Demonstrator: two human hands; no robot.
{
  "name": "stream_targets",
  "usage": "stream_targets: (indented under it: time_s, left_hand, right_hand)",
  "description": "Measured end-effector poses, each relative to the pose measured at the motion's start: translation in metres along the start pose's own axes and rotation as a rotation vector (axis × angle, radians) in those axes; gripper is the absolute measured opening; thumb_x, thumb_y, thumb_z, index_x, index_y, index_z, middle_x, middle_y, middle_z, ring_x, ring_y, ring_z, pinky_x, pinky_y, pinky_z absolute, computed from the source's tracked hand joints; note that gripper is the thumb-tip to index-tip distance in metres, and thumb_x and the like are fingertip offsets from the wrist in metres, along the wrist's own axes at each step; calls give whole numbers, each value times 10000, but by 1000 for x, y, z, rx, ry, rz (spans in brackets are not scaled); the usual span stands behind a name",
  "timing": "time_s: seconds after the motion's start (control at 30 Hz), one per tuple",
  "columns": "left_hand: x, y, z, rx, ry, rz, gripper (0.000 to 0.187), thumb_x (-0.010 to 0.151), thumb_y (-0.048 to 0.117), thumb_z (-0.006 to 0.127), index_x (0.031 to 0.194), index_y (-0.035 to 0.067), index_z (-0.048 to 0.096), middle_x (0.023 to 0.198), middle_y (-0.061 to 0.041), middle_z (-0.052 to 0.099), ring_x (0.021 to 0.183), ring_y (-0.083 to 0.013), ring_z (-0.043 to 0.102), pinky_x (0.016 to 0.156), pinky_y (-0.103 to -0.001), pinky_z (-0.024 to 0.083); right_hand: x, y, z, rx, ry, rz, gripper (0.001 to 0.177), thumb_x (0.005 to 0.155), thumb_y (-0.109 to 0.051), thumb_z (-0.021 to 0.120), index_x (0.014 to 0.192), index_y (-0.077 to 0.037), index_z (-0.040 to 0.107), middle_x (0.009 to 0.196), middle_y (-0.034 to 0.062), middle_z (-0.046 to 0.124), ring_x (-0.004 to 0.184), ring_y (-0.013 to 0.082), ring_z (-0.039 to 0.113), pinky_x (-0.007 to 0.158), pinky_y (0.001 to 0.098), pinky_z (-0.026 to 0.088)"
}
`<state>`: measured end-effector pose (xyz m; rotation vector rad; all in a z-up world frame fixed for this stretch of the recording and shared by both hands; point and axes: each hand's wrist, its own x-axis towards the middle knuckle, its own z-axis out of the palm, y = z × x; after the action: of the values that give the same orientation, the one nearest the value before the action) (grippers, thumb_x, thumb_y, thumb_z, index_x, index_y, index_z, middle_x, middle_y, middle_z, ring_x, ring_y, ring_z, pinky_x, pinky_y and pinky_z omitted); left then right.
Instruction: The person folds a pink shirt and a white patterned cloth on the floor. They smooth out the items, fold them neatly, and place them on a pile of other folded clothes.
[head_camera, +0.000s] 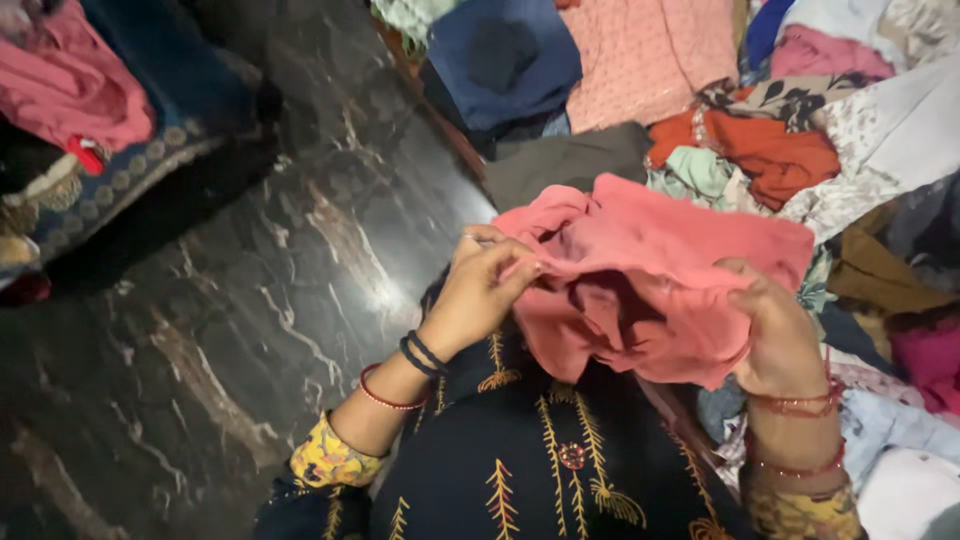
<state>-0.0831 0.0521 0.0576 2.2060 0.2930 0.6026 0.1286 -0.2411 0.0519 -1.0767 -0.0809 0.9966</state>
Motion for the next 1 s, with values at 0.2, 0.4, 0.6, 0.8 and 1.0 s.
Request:
stream_targets:
  time_s: [0.2, 0.4, 0.6, 0.8, 1.0]
  left_hand:
    - [-2, -15, -70, -1438, -94, -558, 246, 1089, 244, 511, 1146, 32, 622, 1139, -52, 694, 1079, -141, 645, 1014, -315, 506]
    - [-40, -75, -125, -1210, 96, -411, 171, 1069, 132, 562, 1216, 48, 589, 1126, -9, 656, 1032, -107, 607, 943, -287, 500]
    - [-104, -164, -143, -782, 13, -731, 236, 1053, 199, 595, 1244, 67, 639, 953, 15, 575, 878, -112, 534, 791, -276, 462]
    - [-115, -202, -168, -724, 95, -339, 482, 935, 155, 677, 1358, 62, 467, 1254, 46, 604, 1143, -60, 566, 975, -255, 483]
    - [-116, -225, -227, -735, -266, -425, 400, 1146, 250, 562, 1275, -100, 705, 1168, -121, 715, 1087, -190, 608, 947, -371, 520]
  right_hand:
    - [-14, 3, 72, -615, -174, 109, 419, 975, -170, 617, 1307, 85, 607, 1178, 182, 688, 1017, 234, 644, 845, 375, 540]
    - [25, 45, 228, 241, -545, -93, 668, 1031, -375, 594, 1521, 46, 426, 1484, 200, 537, 1340, 332, 550, 1113, 499, 443]
    - [50, 109, 341, 339, -476, -190, 476, 1123, -225, 491, 1546, -24, 408, 1493, 129, 530, 1345, 275, 552, 1153, 480, 443]
    - [48, 168, 349, 284, -433, 10, 430, 1091, -214, 460, 1445, 26, 507, 1373, 152, 617, 1210, 250, 640, 1024, 421, 524]
    - [66, 147, 324, -236, -281, -96, 244, 1154, -173, 531, 1246, 48, 579, 1201, 155, 684, 1060, 255, 656, 940, 418, 537]
